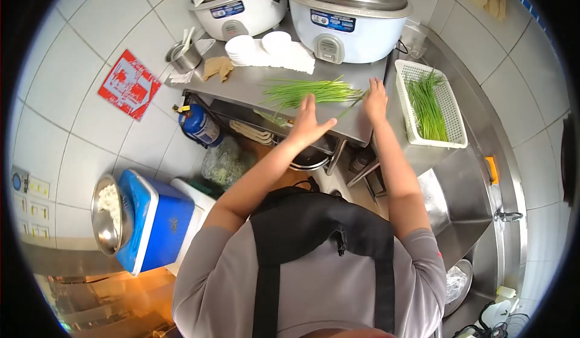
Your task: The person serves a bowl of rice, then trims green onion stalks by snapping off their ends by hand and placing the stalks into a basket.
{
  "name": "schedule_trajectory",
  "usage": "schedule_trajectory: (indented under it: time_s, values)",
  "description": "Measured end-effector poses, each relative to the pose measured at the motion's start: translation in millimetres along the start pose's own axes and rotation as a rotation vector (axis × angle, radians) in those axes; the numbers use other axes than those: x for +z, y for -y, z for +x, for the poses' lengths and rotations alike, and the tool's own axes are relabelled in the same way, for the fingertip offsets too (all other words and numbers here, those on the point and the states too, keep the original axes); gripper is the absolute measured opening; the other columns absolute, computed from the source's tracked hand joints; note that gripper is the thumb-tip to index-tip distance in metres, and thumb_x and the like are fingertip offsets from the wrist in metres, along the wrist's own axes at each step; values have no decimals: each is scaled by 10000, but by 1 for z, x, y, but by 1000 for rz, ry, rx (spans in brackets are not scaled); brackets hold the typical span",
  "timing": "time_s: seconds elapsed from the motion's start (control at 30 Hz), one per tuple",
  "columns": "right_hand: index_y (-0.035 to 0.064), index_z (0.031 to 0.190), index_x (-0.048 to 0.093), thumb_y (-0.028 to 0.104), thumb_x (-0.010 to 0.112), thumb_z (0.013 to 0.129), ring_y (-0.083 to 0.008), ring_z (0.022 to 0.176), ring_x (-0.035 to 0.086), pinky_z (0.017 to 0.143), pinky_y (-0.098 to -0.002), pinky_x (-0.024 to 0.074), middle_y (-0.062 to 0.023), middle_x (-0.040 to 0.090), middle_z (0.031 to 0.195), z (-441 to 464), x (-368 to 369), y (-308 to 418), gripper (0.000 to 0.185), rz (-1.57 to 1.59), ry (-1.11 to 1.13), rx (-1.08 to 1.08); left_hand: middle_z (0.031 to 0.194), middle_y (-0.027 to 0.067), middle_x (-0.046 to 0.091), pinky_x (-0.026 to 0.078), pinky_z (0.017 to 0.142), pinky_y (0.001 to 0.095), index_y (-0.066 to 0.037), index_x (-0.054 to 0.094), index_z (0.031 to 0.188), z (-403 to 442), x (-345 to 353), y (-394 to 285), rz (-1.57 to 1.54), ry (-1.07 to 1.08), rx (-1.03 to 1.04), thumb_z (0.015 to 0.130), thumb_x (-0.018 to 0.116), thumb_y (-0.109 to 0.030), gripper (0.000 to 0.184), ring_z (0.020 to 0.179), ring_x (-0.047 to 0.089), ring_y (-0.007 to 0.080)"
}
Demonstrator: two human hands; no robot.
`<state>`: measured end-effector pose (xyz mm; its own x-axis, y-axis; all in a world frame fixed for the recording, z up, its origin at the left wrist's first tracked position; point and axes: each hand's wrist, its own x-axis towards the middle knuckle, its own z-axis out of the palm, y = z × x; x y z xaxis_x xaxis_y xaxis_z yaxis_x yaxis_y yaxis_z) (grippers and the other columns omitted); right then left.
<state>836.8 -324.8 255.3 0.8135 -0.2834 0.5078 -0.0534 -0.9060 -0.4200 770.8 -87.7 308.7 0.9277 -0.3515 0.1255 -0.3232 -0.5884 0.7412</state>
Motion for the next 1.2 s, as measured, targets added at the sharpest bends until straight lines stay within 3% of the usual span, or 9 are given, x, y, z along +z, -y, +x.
schedule_trajectory:
  time_s: [0.27,0.4,0.53,0.67,0.77,0.97,1.07,1.13,1.2]
  values:
    - [55,1061,597,58,514,779,-312,1016,515,854,-386,433,-134,558,1070,70,41,-83,295,24,286,-219,1433,284,45,-11,1081,487,67,-2,1377,107,45,22,405,8,53,549,678,-655,1292,1349,-18,382]
    - [35,854,664,94,560,764,-315,834,530,756,-402,451,-135,592,823,28,20,-46,150,55,155,-228,1429,287,68,-41,1061,535,27,-16,1392,113,35,28,539,117,44,463,685,-703,1374,1350,-6,383]
    - [19,894,652,64,608,731,-317,865,529,773,-386,444,-137,590,876,2,14,-8,175,265,184,-222,1427,259,141,-19,1058,556,19,-2,1395,120,21,47,625,184,170,455,701,-687,1369,1343,98,378]
    - [32,1111,571,147,667,715,-309,1052,488,906,-393,393,-140,546,1084,11,-6,16,424,289,206,-181,1270,222,408,86,1070,530,31,172,1375,131,-1,46,629,354,122,548,746,-470,1125,1215,366,343]
    - [97,1383,245,276,766,596,-262,1301,272,1077,-467,174,-119,330,1372,15,-9,45,960,157,480,-479,1177,207,466,244,1036,482,27,265,1341,138,5,74,553,233,321,635,723,-318,910,1132,441,321]
    - [59,1316,381,199,741,614,-272,1144,449,991,-399,311,-123,510,1189,54,38,63,801,93,844,-611,1123,196,512,393,930,377,20,383,1263,114,-30,69,179,-11,303,705,706,-201,682,1065,499,298]
    - [9,1191,487,104,669,660,-301,953,559,870,-389,409,-118,603,974,46,47,62,570,117,601,-782,1058,149,565,429,881,330,26,439,1210,89,-40,79,-280,-23,144,789,653,-183,516,982,554,234]
    - [-3,1121,515,80,638,660,-317,888,581,817,-401,436,-130,614,910,44,44,72,484,9,683,-727,1008,108,589,459,831,293,23,476,1177,76,-45,83,-445,51,94,875,559,-194,382,926,577,176]
    - [-14,1050,542,55,607,660,-333,822,602,765,-414,463,-142,624,847,40,46,77,401,-97,768,-669,1009,118,586,469,822,294,10,491,1170,67,-50,88,-685,511,-314,899,519,-234,366,932,578,177]
